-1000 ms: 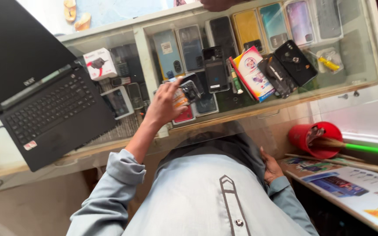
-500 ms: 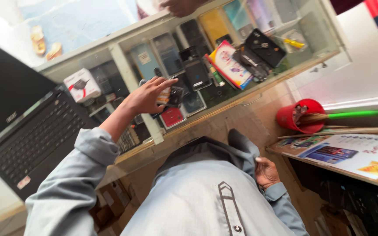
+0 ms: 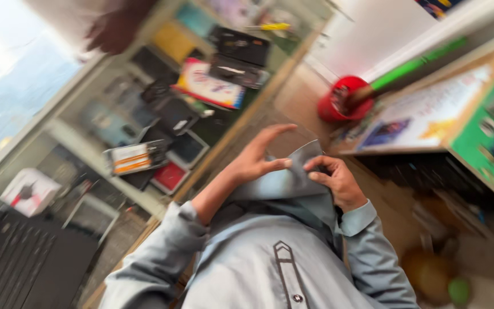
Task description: The person disassembles a smartphone, removes the back cover, and uses a red tool to pry and adjust internal components. They wipe the device with a cloth, reassemble the phone, and test the screen by pressing the power button.
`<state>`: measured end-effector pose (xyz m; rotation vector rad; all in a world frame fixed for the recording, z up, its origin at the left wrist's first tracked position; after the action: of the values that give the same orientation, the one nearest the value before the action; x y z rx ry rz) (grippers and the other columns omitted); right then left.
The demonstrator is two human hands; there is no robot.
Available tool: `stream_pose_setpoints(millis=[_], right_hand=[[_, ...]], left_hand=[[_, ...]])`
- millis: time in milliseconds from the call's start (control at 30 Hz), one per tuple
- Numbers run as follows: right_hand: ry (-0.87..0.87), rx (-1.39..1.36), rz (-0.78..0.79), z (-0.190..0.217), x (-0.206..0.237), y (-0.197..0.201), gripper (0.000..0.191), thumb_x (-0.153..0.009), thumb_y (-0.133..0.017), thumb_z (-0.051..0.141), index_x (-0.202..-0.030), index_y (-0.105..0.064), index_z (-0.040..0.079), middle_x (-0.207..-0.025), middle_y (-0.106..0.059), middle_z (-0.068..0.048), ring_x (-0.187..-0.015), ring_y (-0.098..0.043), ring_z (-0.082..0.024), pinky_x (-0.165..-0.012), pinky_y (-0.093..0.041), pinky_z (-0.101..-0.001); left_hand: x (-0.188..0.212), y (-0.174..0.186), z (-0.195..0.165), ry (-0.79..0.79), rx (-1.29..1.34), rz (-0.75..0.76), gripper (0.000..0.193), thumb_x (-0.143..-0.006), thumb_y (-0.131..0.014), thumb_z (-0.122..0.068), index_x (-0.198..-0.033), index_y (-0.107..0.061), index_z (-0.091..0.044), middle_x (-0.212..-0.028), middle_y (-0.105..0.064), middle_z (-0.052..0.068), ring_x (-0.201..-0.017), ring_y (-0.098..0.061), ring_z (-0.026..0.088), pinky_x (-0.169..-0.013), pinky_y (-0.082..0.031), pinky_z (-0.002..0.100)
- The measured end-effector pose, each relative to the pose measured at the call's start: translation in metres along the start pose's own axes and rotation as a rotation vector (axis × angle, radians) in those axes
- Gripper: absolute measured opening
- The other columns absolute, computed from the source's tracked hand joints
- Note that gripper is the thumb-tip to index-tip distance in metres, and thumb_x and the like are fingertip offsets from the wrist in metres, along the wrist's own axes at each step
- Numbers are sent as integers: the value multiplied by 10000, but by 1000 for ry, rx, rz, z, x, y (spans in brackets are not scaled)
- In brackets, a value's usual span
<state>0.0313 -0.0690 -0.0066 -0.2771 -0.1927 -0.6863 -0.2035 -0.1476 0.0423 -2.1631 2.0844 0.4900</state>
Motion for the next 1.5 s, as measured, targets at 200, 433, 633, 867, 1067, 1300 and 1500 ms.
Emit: stream_pose_setpoints(millis=[200,433,633,867,1067,1300,1500], right_hand=[[185,292,-329,48,86,27,303,-925,-731,63,-1224,-697,30,-1068,-750,-26,-956,-667,-67,-855,-538,-214],[184,281,-882,27,244,156,428,-888,-779,95,-1295,-659,49,-946,-719,-29,-796,-600,-68,-708,-502,-220],[283,509,-1288,33,367,333,159,-957,-751,122,-1090,-736,34,-915,-747,-29,-796,-653,-81,-730,-532,-229],[415,466,-1812,44,517,450,156,-1016,-712,127,-1047,-651,-12,-908,-691,-38,-834,-664,-102,-753,-528,-245],[550,575,-2110,54,632,537,229,-1055,-758,65,-1217,-605,10,-1072,-643,-24,-976,-615,-112,-798,-548,-262],[270,887,-2153,98,746,767,409,-957,-840,0,-1272,-581,31,-986,-687,-74,-898,-646,-162,-802,-548,-317],[168,900,-2117,154,869,997,545,-921,-874,120,-1328,-523,32,-1067,-741,-111,-970,-738,-251,-852,-588,-372]], left_hand=[[-30,-136,12,408,-64,439,519,-882,-789,-468,-771,-707,32,-605,-567,103,-575,-484,126,-541,-432,384],[-53,-320,-2,505,134,395,348,-893,-761,-326,-879,-763,22,-668,-696,10,-598,-576,53,-546,-505,286],[-114,-505,5,680,384,467,265,-910,-743,-203,-944,-768,59,-781,-754,26,-656,-634,74,-616,-533,271],[-176,-627,11,737,331,676,276,-942,-709,-200,-965,-774,68,-791,-758,44,-669,-627,84,-638,-518,265],[-223,-721,2,666,183,871,272,-941,-702,-224,-982,-774,35,-760,-747,13,-634,-602,54,-595,-502,249],[-300,-884,-17,571,116,930,257,-931,-725,-220,-877,-756,30,-656,-632,-34,-574,-473,35,-508,-397,267],[-325,-1045,-32,594,156,768,267,-929,-721,-229,-846,-754,23,-653,-643,-37,-576,-488,33,-519,-414,262]])
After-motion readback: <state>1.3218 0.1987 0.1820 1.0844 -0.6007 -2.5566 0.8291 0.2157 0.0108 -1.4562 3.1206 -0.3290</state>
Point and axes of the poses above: each hand's wrist, its own x-axis away from the middle knuckle, its own y-axis out of the back of the hand, z = x × y, the point moved 5 cm from there along -x, towards the middle knuckle
